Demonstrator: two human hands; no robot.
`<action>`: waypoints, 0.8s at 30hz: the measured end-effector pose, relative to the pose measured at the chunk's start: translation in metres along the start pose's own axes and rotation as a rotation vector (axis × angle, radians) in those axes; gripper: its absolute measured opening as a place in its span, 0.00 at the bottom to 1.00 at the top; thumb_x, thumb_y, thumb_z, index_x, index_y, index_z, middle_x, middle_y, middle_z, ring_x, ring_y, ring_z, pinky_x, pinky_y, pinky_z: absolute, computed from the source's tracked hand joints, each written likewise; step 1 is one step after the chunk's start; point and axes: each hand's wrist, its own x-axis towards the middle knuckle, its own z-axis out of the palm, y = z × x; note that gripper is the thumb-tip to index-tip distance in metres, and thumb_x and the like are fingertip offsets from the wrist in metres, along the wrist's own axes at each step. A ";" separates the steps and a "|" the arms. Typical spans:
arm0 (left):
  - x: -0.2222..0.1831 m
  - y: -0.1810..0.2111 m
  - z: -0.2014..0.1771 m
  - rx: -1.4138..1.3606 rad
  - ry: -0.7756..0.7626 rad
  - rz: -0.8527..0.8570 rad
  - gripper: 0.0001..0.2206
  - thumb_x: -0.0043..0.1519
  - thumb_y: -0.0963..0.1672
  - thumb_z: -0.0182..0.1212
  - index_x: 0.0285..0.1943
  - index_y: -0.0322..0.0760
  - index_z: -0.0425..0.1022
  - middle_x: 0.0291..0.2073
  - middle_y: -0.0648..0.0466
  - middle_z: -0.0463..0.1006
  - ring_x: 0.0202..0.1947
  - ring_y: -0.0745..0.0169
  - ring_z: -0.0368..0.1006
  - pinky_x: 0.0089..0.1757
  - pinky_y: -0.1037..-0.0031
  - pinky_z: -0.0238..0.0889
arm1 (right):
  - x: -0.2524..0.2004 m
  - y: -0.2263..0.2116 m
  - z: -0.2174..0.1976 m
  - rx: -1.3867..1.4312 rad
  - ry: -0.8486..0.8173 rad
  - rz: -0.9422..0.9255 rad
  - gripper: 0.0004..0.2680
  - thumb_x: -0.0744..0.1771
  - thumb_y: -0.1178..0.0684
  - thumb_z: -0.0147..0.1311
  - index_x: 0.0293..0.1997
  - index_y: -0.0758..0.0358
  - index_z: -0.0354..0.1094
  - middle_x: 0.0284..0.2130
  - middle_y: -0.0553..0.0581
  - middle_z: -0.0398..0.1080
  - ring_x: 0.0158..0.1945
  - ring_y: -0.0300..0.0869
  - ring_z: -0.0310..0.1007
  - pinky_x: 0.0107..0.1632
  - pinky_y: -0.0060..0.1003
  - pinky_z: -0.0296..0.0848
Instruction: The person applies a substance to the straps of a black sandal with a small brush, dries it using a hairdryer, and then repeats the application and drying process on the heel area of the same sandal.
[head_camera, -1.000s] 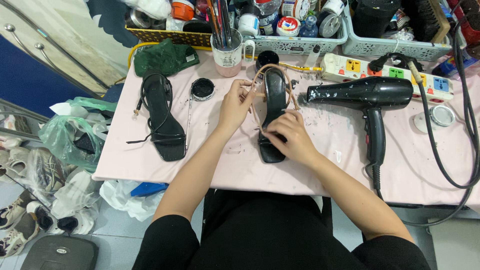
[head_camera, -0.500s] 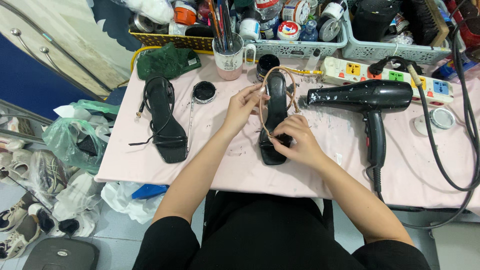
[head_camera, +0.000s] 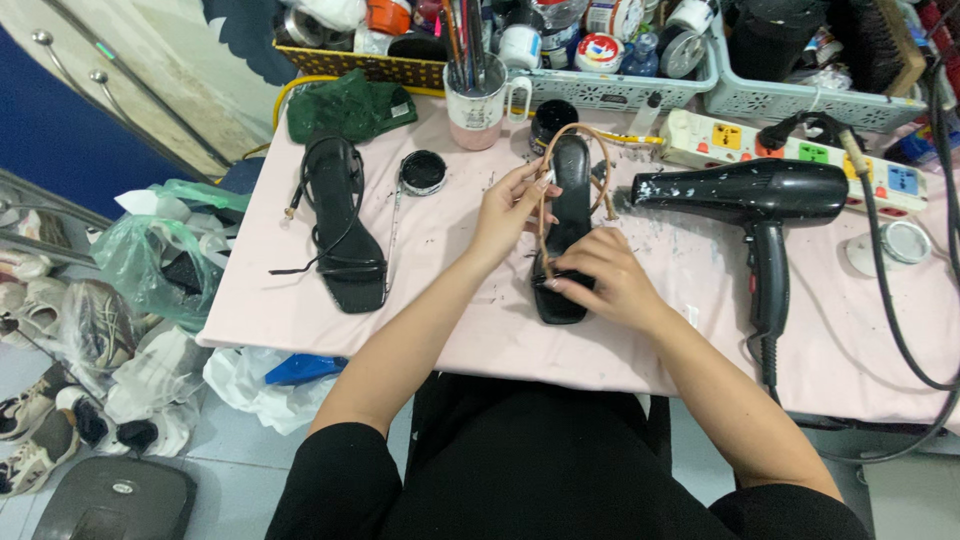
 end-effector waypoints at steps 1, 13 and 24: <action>0.000 -0.004 0.003 0.007 0.030 0.022 0.24 0.69 0.47 0.57 0.74 0.37 0.64 0.42 0.50 0.82 0.28 0.67 0.78 0.28 0.78 0.72 | 0.001 -0.001 -0.001 -0.021 0.036 0.009 0.09 0.61 0.57 0.68 0.41 0.64 0.73 0.35 0.55 0.73 0.41 0.49 0.69 0.50 0.42 0.63; -0.007 -0.018 0.015 0.085 0.020 0.397 0.20 0.78 0.47 0.48 0.77 0.39 0.58 0.43 0.56 0.72 0.37 0.71 0.71 0.39 0.77 0.68 | 0.146 -0.030 0.079 -0.417 -0.221 -0.362 0.09 0.60 0.54 0.60 0.41 0.52 0.74 0.30 0.50 0.69 0.41 0.46 0.70 0.47 0.45 0.63; -0.005 -0.018 0.015 0.081 0.107 0.129 0.20 0.72 0.46 0.50 0.72 0.35 0.65 0.29 0.55 0.75 0.22 0.78 0.66 0.26 0.81 0.63 | 0.188 -0.007 0.166 -0.676 -0.476 -0.695 0.06 0.61 0.51 0.54 0.39 0.50 0.69 0.34 0.47 0.69 0.45 0.41 0.70 0.48 0.41 0.65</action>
